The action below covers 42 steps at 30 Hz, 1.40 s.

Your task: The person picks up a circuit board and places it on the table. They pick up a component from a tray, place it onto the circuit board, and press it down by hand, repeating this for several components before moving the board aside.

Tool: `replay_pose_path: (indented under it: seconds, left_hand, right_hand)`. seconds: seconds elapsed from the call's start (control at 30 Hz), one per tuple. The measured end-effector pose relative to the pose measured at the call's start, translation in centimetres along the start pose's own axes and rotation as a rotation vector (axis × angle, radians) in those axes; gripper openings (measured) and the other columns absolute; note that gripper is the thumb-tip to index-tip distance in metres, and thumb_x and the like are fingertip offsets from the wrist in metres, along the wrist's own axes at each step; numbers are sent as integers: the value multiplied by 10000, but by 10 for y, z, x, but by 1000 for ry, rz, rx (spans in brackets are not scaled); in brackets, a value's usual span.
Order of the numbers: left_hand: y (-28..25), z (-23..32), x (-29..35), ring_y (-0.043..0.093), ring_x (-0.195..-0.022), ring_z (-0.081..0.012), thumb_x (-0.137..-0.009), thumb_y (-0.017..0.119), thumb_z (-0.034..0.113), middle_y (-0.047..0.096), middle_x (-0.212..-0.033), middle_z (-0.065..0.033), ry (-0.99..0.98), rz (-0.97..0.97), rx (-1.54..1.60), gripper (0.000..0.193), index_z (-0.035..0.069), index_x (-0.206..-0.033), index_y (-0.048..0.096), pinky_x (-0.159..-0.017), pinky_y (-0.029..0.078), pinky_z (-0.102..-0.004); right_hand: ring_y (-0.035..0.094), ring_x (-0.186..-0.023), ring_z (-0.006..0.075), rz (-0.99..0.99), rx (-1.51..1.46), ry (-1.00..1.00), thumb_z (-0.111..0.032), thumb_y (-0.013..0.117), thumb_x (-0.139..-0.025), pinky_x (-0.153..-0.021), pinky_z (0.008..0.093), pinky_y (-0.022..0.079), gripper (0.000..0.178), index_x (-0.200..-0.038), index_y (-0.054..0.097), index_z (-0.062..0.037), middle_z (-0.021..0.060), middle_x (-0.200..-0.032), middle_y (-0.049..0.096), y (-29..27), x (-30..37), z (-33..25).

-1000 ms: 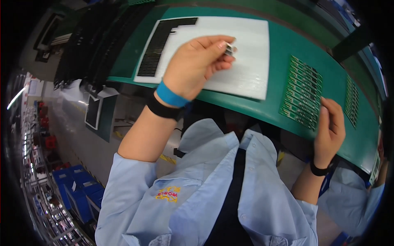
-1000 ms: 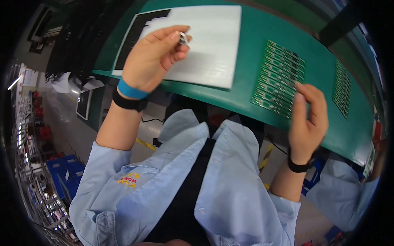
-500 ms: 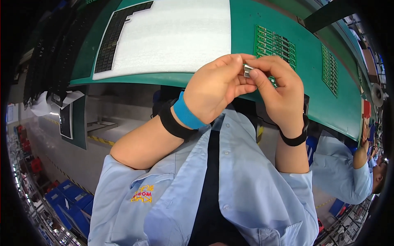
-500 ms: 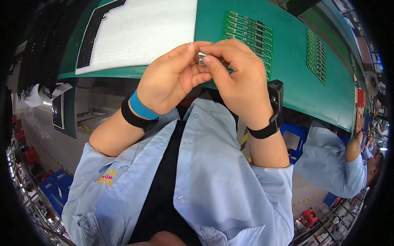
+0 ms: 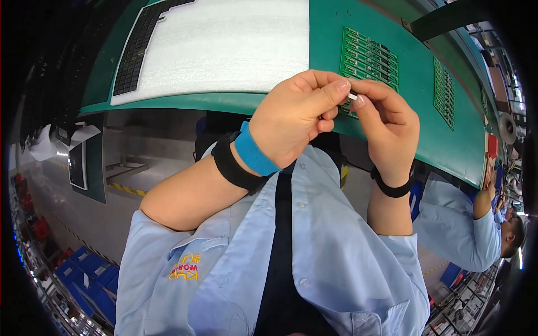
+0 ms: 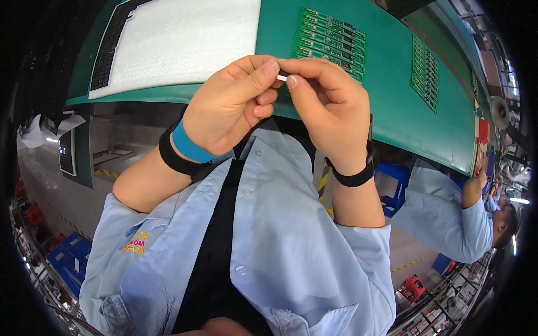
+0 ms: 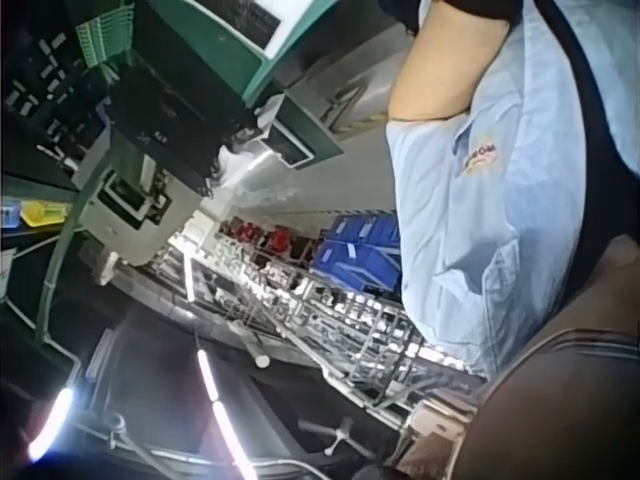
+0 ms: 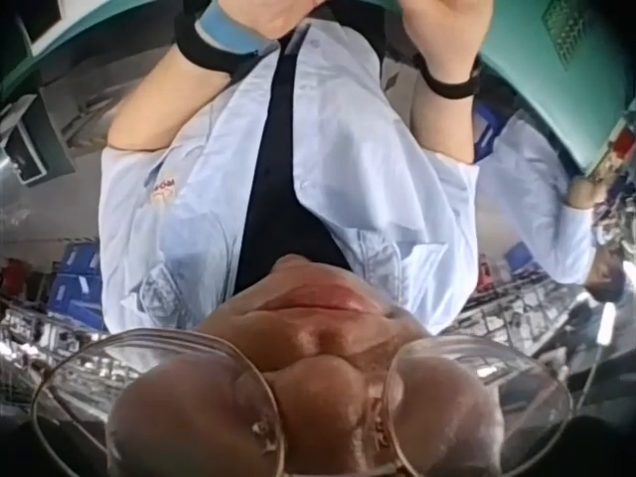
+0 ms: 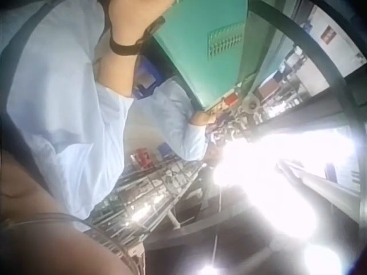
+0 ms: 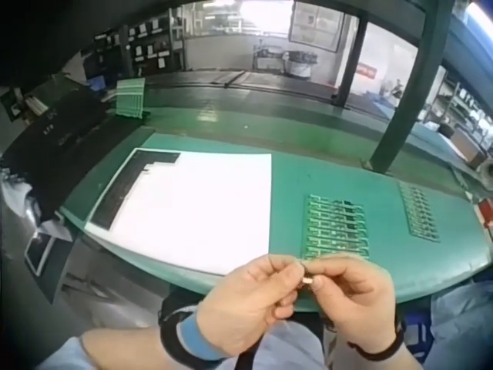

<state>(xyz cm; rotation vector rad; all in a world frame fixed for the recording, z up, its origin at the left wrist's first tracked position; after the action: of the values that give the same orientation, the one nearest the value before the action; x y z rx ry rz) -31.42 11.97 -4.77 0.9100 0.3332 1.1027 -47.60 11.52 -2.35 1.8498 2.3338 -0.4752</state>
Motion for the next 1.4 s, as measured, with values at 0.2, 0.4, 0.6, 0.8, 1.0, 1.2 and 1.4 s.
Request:
replay_pose_path:
  seconds: [0.2,0.4,0.6,0.8,1.0,1.2,1.4]
  left_hand:
    - [5,-11,-1,472,-716,-59,-980,584,206,561,-862,9,52,38,-51,170,50,-1047,573,-611,415,-197]
    - [3,-12,-8,473,-710,-72,-985,563,181,549,-850,3,67,111,23,156,43,-1057,572,-605,397,-203]
    - [-30,12,22,415,-632,-69,-990,532,182,490,-758,8,-46,-85,-167,198,14,-1085,576,-535,328,-205]
    - [-22,20,28,380,-593,-66,-988,529,188,453,-716,16,-5,-57,-173,206,16,-1087,585,-512,299,-200]
    - [-62,47,52,328,-583,-68,-1025,467,293,419,-754,8,200,109,-190,269,53,-1106,557,-501,279,-203]
    - [-66,40,56,542,-647,-139,-984,537,171,592,-776,-30,261,87,-8,206,32,-1129,582,-541,414,-259]
    - [-67,37,59,457,-593,-101,-989,539,194,528,-720,-3,360,191,-60,170,62,-1091,572,-506,347,-221]
  right_hand:
    - [643,-869,122,20,74,44,8,604,-915,-762,219,509,160,-1064,656,31,80,-960,667,4,5,-7]
    - [627,-800,145,290,104,-19,-8,598,-915,-748,241,489,169,-1071,655,24,85,-960,679,-19,36,11]
    - [624,-762,268,136,743,-50,-153,650,-879,-705,343,480,217,-1029,659,3,135,-841,666,-8,103,138]
    - [637,-905,353,-178,1003,150,-216,525,-898,-833,455,497,244,-991,691,-64,169,-971,684,10,22,229]
    - [641,-981,294,-319,1348,-98,-150,565,-849,-850,450,506,193,-965,690,-59,135,-1083,673,14,64,274]
    - [629,-1060,282,-480,1179,-213,-144,552,-873,-923,434,484,212,-1010,695,-69,130,-1114,673,-1,88,293]
    - [653,-1022,284,-187,762,224,-197,598,-910,-889,359,499,189,-1037,706,-109,142,-1048,691,-23,96,279]
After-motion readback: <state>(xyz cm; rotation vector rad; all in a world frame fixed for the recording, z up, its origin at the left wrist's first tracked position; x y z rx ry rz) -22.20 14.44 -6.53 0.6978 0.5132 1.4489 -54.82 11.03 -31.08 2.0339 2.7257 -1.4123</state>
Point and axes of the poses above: each hand's wrist, its own x-axis away from the middle knuckle, its own y-axis out of the palm, z = x × y, the point moved 1 cm from there along -x, towards the middle knuckle
